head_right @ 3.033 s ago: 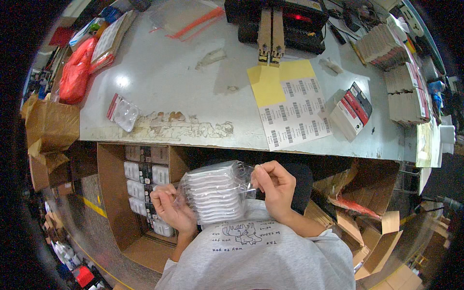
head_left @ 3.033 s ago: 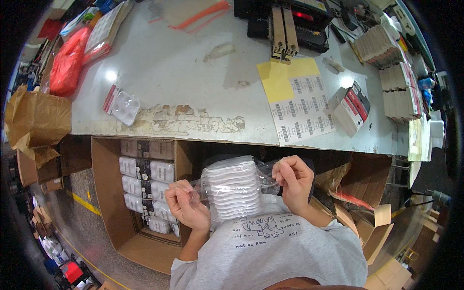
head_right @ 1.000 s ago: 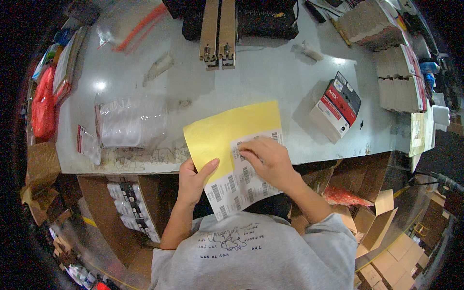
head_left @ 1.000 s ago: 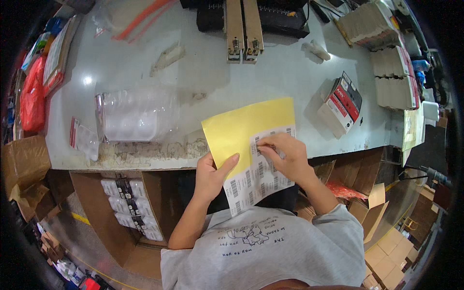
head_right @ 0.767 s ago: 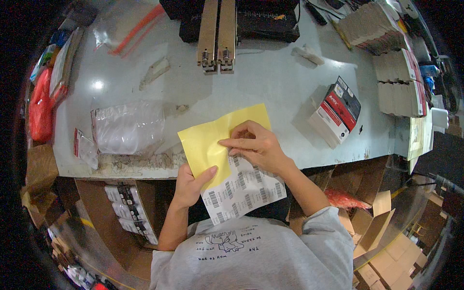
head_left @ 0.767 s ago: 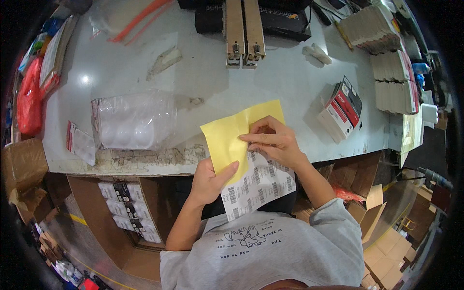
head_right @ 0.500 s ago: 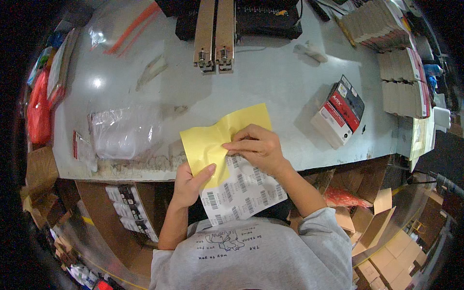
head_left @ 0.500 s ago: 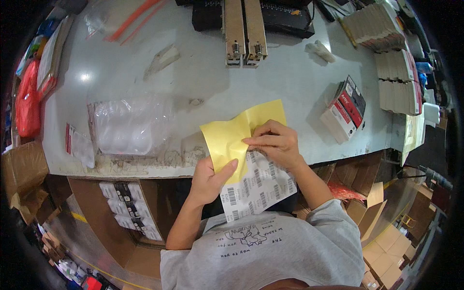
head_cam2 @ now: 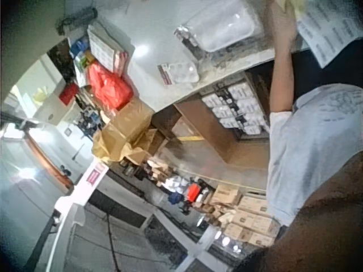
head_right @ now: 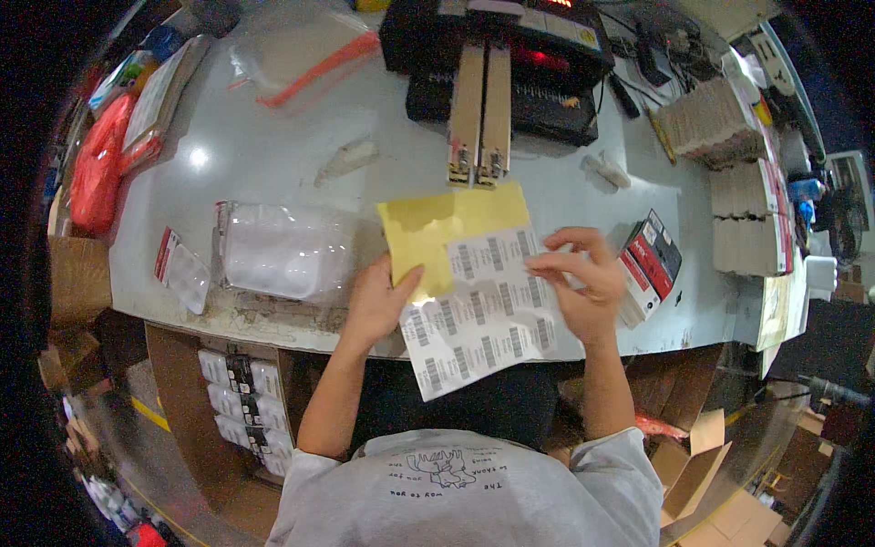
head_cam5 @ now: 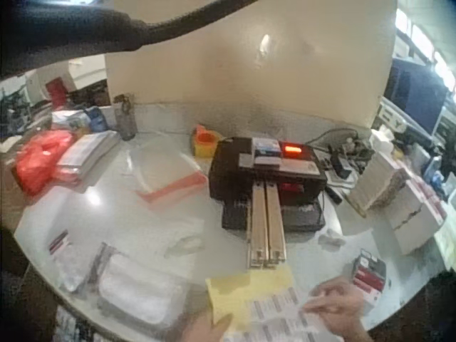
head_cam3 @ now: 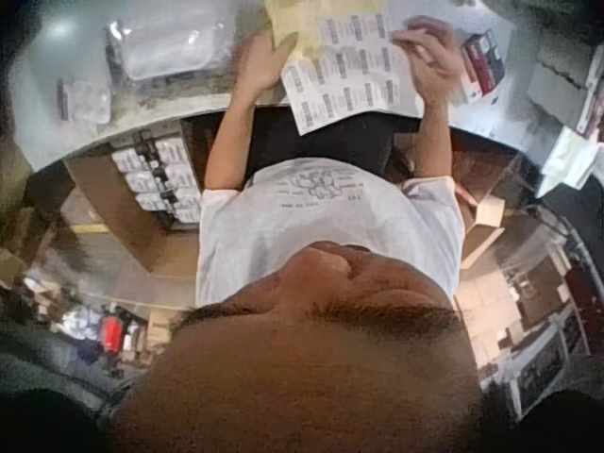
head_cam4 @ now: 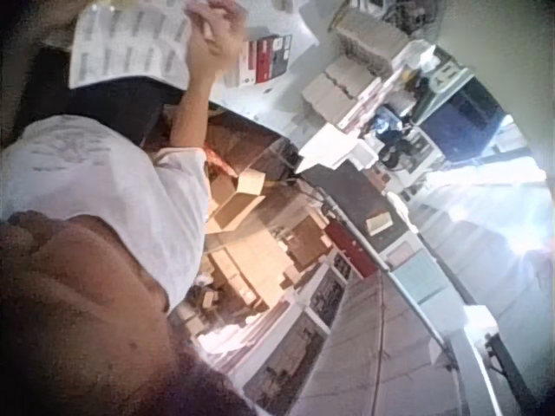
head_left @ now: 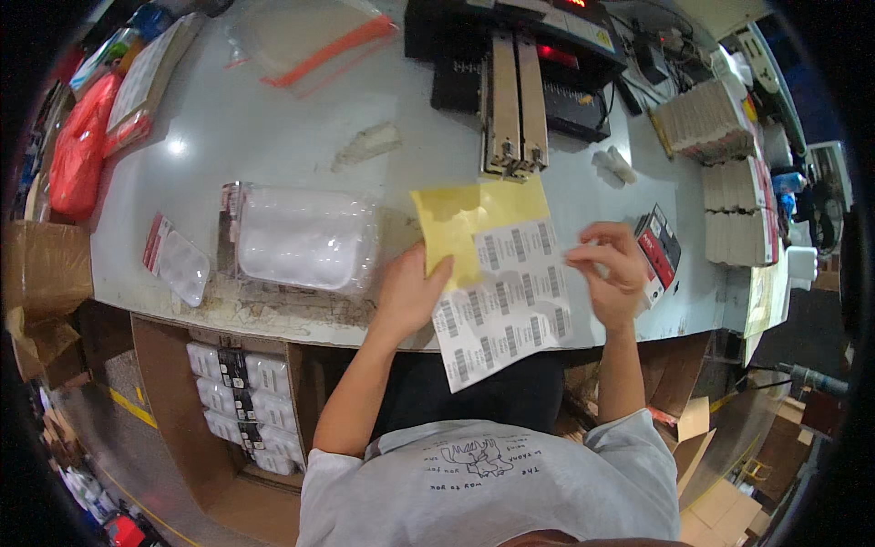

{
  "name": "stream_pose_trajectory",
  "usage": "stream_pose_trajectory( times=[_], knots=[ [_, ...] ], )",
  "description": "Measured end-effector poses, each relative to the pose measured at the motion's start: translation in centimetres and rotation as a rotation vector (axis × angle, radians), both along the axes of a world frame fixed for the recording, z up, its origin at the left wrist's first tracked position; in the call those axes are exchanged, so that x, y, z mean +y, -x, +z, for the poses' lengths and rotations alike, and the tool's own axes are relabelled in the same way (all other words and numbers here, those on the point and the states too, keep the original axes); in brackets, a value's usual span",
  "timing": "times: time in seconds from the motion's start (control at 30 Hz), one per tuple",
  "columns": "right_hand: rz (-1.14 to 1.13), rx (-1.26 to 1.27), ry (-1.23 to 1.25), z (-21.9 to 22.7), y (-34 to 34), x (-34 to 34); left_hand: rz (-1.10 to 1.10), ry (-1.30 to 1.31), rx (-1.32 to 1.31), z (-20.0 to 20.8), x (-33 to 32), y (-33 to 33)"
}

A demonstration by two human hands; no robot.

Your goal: The person packs white plastic mixing palettes into clear plastic bags with red Artix labels. They retrieve palettes from a cardboard box, insert them into bags, seal the bags, and stack the finished packages on the table.

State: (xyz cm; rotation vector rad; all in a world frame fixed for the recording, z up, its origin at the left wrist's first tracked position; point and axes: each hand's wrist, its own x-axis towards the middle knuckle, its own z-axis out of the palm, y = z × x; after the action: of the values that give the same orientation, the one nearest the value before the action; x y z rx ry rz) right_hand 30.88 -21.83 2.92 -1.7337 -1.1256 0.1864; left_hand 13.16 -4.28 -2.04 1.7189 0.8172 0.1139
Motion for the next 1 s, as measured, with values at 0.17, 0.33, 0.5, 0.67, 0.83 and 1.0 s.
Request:
stream_pose_trajectory(
  times=[0.17,0.33,0.5,0.67,0.83,1.0],
  knots=[
    [0.139,-0.024,0.311,-2.9,1.9,4.3,-0.118,0.115,-0.201,-1.0,-0.1,0.8],
    [0.119,0.079,0.270,-4.8,2.3,4.9,-0.122,0.360,-0.236,-2.0,-0.2,1.4],
    [0.079,-0.022,0.231,-4.8,1.2,2.3,-0.108,0.225,-0.220,-1.6,0.1,0.7],
    [-0.058,0.172,-0.322,-1.5,-1.0,0.3,-0.058,-0.079,-0.107,-0.5,1.0,-0.6],
    [0.206,0.293,-0.308,2.6,1.1,5.8,0.148,-0.496,-0.098,-1.3,-0.2,-1.4],
    [0.324,0.509,-0.103,5.1,6.4,16.1,-0.021,-0.716,-0.183,-0.7,-4.9,2.3]
  ],
)
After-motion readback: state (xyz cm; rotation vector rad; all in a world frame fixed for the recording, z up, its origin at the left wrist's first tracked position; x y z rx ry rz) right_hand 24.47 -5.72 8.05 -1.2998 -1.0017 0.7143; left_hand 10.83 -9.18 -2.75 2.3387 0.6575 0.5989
